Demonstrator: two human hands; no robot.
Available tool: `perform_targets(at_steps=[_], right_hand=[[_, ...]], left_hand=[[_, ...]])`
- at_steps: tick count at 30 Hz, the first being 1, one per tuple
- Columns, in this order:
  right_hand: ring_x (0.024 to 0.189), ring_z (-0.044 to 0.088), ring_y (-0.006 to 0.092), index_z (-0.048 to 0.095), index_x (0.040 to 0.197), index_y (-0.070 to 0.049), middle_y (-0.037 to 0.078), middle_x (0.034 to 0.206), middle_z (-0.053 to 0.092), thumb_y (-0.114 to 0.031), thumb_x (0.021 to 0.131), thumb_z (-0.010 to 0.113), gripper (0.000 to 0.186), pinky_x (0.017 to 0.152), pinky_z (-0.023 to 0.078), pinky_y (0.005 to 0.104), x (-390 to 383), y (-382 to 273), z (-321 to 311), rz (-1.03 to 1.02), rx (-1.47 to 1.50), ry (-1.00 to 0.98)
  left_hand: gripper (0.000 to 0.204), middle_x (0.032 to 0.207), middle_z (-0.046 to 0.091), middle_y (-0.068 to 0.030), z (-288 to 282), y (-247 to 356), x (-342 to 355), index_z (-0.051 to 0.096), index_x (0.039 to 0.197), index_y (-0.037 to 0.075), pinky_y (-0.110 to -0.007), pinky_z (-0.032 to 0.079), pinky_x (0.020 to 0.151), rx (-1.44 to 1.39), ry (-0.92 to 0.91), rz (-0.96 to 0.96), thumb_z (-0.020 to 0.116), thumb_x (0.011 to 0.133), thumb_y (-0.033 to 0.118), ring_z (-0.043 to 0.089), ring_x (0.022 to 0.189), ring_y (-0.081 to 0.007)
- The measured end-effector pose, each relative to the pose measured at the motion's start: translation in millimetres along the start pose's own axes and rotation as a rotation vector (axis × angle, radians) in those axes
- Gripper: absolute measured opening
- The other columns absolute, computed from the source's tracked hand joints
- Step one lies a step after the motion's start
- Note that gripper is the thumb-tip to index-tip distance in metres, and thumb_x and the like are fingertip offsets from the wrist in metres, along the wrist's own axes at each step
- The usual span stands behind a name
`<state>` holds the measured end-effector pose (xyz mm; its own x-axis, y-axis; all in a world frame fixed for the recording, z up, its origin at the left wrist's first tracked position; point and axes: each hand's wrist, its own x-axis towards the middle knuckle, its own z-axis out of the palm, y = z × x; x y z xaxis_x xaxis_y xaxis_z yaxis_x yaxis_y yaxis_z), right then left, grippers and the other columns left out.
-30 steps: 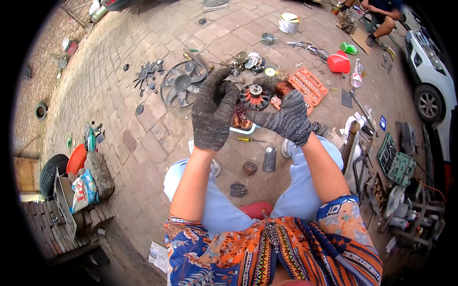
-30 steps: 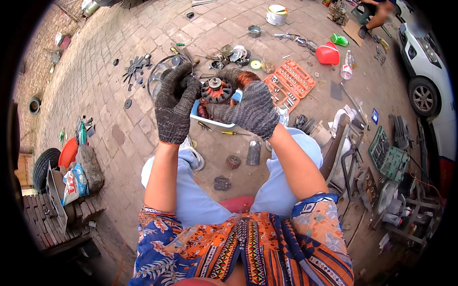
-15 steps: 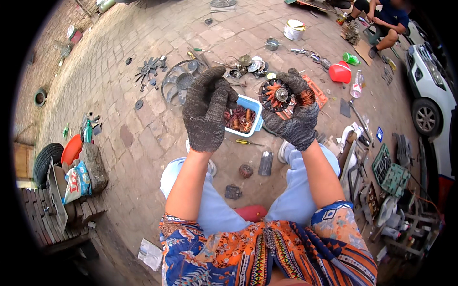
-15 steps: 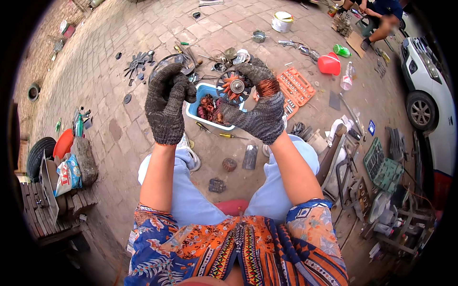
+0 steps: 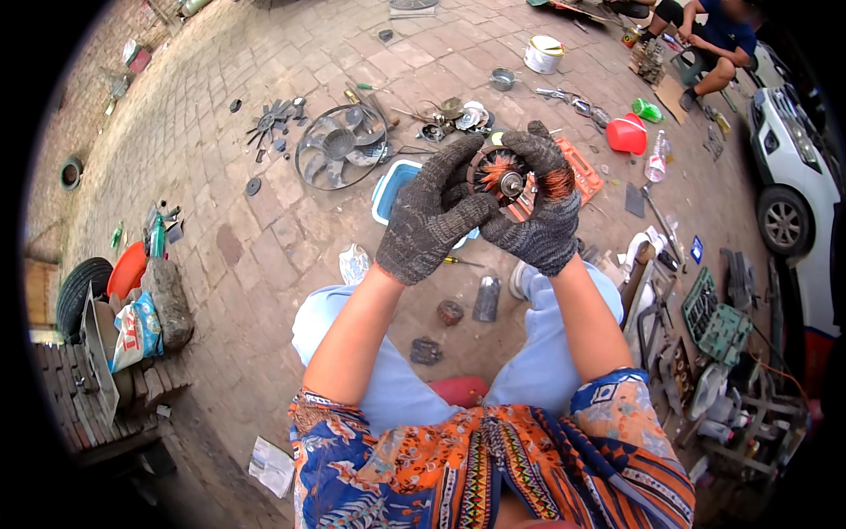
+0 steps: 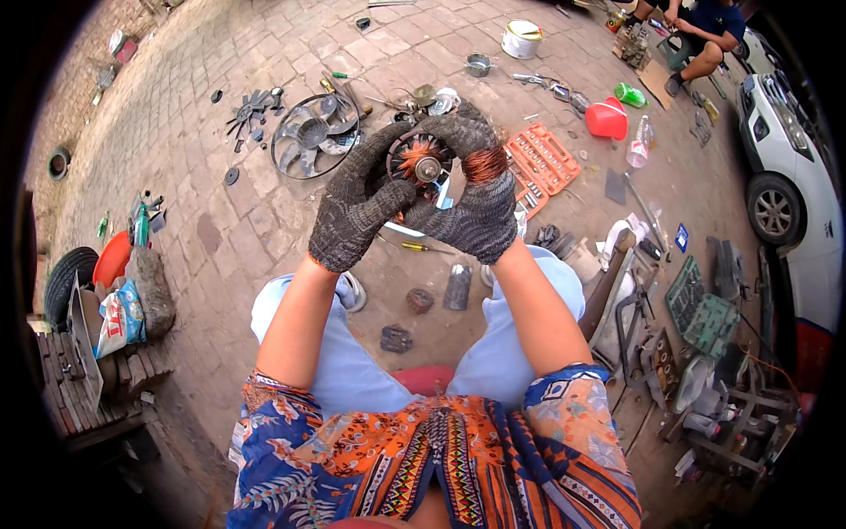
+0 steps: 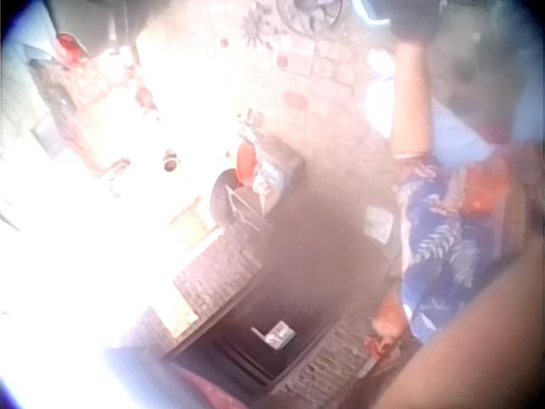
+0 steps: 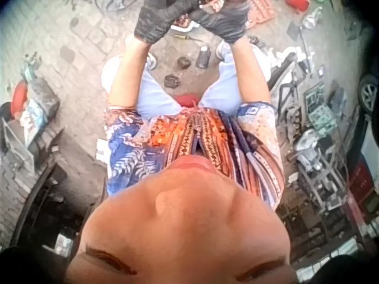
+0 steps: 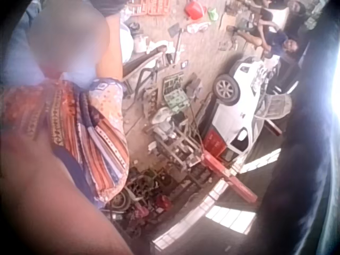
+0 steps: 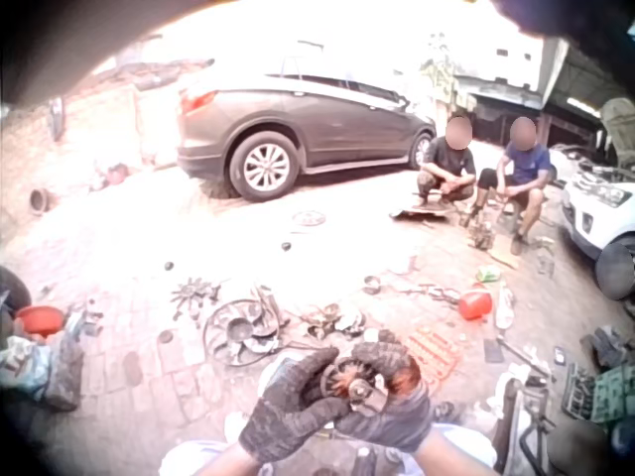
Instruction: The person sits on the ground and uses a screwdriver to disassemble small cylindrical electrical components, likely motor armatures. They remove the copper windings from the metal cores and place the parts into a blue plastic container. The person repeats this process for several components.
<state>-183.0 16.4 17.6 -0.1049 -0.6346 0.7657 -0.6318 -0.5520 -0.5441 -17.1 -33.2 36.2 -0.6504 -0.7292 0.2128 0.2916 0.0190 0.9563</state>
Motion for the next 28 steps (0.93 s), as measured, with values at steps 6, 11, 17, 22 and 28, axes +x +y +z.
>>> perform_targets(at_steps=[6, 11, 17, 22, 28], right_hand=[[0.104, 0.057, 0.0252, 0.048, 0.122, -0.003, 0.012, 0.111, 0.058, -0.019, 0.068, 0.079, 0.064, 0.100, 0.039, 0.0441, -1.7, -3.4, 2.3, 0.129, 0.080, -0.099], [0.112, 0.053, 0.0282, 0.052, 0.122, -0.004, 0.013, 0.119, 0.056, -0.027, 0.062, 0.082, 0.070, 0.100, 0.040, 0.0398, -1.2, -0.3, 8.3, 0.316, 0.224, -0.016], [0.112, 0.054, 0.0266, 0.052, 0.122, -0.003, 0.013, 0.119, 0.057, -0.021, 0.071, 0.078, 0.061, 0.099, 0.041, 0.0376, -11.5, 3.3, 7.5, 0.461, 0.341, -0.058], [0.106, 0.057, 0.0234, 0.051, 0.121, -0.001, 0.012, 0.114, 0.059, -0.027, 0.064, 0.084, 0.071, 0.096, 0.043, 0.0363, -14.5, 7.6, 7.5, 0.302, 0.227, 0.024], [0.111, 0.055, 0.0257, 0.048, 0.124, -0.006, 0.011, 0.124, 0.054, -0.031, 0.065, 0.083, 0.073, 0.108, 0.029, 0.0396, 1.0, -4.7, -2.8, 0.046, 0.181, -0.060]], left_hand=[[0.064, 0.127, 0.051, -0.0132, 1.2, -5.3, -1.8, 0.040, 0.134, -0.001, -0.032, 0.045, 0.096, -0.022, 0.039, 0.077, 0.070, 0.077, 0.003, 0.053, 0.112, -0.0182], [0.067, 0.127, 0.053, -0.0132, 5.2, -0.1, -1.8, 0.044, 0.131, 0.001, -0.035, 0.044, 0.097, 0.286, 0.202, 0.186, 0.075, 0.071, 0.002, 0.053, 0.114, -0.0216], [0.066, 0.119, 0.058, -0.0126, 5.9, -6.3, 0.2, 0.045, 0.131, 0.002, -0.034, 0.046, 0.093, 0.557, 0.216, 0.345, 0.075, 0.072, 0.004, 0.056, 0.108, -0.0215], [0.086, 0.130, 0.045, -0.0134, 0.8, -4.9, 4.5, 0.032, 0.138, 0.003, -0.035, 0.046, 0.093, 0.521, 0.230, 0.417, 0.080, 0.068, 0.010, 0.051, 0.113, -0.0229], [0.087, 0.137, 0.041, -0.0109, 8.3, -6.6, 1.8, 0.029, 0.141, 0.004, -0.037, 0.039, 0.102, -0.087, -0.005, 0.019, 0.079, 0.072, 0.017, 0.044, 0.123, -0.0228]])
